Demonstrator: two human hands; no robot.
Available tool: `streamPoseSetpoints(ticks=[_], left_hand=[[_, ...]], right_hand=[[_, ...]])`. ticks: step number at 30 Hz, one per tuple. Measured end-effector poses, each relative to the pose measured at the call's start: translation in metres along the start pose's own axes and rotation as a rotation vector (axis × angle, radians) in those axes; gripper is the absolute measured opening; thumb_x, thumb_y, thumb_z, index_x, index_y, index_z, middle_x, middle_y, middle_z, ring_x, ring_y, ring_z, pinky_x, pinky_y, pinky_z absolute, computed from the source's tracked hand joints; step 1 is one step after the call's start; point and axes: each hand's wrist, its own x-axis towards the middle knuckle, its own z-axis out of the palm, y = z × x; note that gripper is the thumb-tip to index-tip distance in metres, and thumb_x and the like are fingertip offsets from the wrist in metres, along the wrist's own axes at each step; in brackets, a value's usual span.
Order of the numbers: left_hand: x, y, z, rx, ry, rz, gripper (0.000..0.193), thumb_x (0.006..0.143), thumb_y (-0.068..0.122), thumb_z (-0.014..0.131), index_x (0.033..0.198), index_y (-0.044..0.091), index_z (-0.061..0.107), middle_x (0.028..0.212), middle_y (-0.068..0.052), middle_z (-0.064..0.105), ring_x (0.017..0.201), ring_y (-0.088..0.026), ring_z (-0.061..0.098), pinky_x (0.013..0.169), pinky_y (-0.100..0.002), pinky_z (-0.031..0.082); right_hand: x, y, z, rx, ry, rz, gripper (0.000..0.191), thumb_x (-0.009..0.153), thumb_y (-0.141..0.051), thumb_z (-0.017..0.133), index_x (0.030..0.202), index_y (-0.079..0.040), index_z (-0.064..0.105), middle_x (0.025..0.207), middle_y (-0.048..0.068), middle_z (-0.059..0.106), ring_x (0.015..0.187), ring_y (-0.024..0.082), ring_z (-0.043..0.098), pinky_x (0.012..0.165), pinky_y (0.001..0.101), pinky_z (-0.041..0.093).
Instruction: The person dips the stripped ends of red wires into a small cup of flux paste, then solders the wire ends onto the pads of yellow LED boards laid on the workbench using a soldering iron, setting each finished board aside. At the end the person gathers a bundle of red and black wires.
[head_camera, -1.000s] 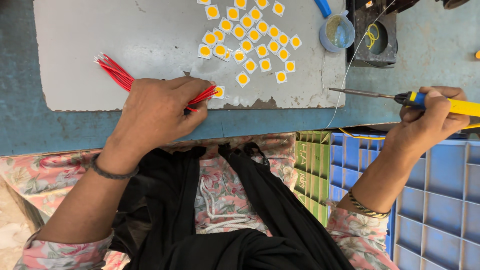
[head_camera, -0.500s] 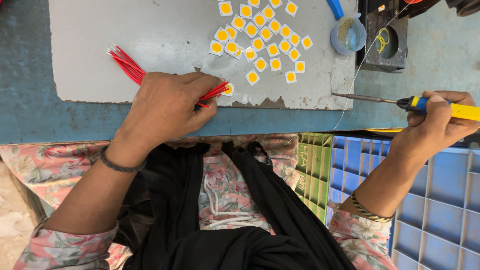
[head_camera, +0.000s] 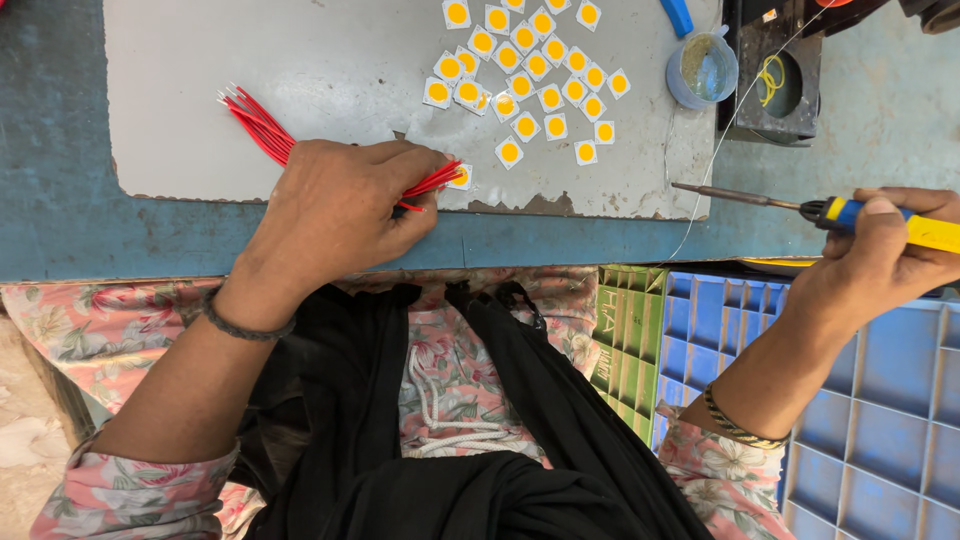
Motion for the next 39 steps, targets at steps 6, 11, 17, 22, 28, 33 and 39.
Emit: streamPoseSetpoints(ticks=[6,11,17,22,28,33,39], left_hand=[[0.0,0.0,0.0,0.003,0.0,-0.005,0.023,0.084,0.016,0.073,0.104,0.008,0.075,0.084,-0.004,0.072,0.063,-0.029,0.064,0.053,-0.04,0.047],[0.0,0.0,0.0,0.001,0.007,-0.002,0.022,0.084,0.016,0.073,0.104,0.007,0.075,0.084,-0.004,0.072,0.062,-0.029,0.064,0.053,-0.04,0.046],[0.001,0.001,0.0,-0.005,0.012,-0.002,0.022,0.084,0.015,0.073,0.104,0.008,0.075,0.085,-0.004,0.072,0.062,-0.029,0.064,0.053,-0.039,0.047],[0.0,0.0,0.0,0.004,0.0,-0.013,0.022,0.085,0.016,0.073,0.105,0.008,0.075,0.086,-0.003,0.074,0.061,-0.028,0.064,0.052,-0.039,0.047],[0.0,-0.001,0.0,0.011,0.01,-0.001,0.025,0.085,0.017,0.073,0.108,0.008,0.076,0.088,-0.004,0.074,0.063,-0.028,0.065,0.053,-0.039,0.047],[0.0,-0.001,0.001,0.007,0.002,-0.006,0.026,0.084,0.017,0.073,0.108,0.008,0.076,0.087,-0.004,0.074,0.063,-0.028,0.065,0.053,-0.039,0.047],[0.001,-0.001,0.0,0.006,0.009,-0.003,0.025,0.085,0.017,0.073,0.108,0.008,0.076,0.088,-0.004,0.074,0.064,-0.028,0.066,0.054,-0.039,0.048]], right_hand=[[-0.002,-0.009,0.007,-0.062,-0.061,-0.028,0.009,0.098,-0.004,0.059,0.098,0.003,0.055,0.082,0.01,0.056,0.054,0.01,0.041,0.05,0.0225,0.032],[-0.003,-0.011,0.008,-0.045,-0.006,-0.009,0.009,0.097,-0.003,0.06,0.1,0.004,0.054,0.086,0.01,0.056,0.056,0.009,0.04,0.049,0.0223,0.032],[-0.002,-0.005,0.003,-0.043,-0.055,-0.029,0.01,0.101,-0.003,0.061,0.102,0.005,0.054,0.083,0.012,0.057,0.056,0.012,0.043,0.051,0.0236,0.035],[-0.003,-0.003,0.002,-0.042,-0.057,-0.03,0.011,0.1,-0.003,0.061,0.102,0.004,0.053,0.082,0.012,0.057,0.055,0.011,0.042,0.051,0.0237,0.035],[-0.003,-0.003,0.003,-0.032,-0.068,-0.045,0.012,0.101,-0.004,0.062,0.103,0.004,0.053,0.083,0.013,0.057,0.056,0.012,0.043,0.052,0.0242,0.036],[-0.003,-0.006,0.005,-0.058,-0.065,-0.041,0.013,0.099,-0.006,0.062,0.101,0.004,0.053,0.083,0.012,0.057,0.056,0.011,0.043,0.052,0.0238,0.036],[-0.002,-0.01,0.008,-0.087,-0.079,-0.048,0.014,0.1,-0.007,0.062,0.101,0.006,0.055,0.081,0.011,0.056,0.056,0.011,0.043,0.052,0.0241,0.035]])
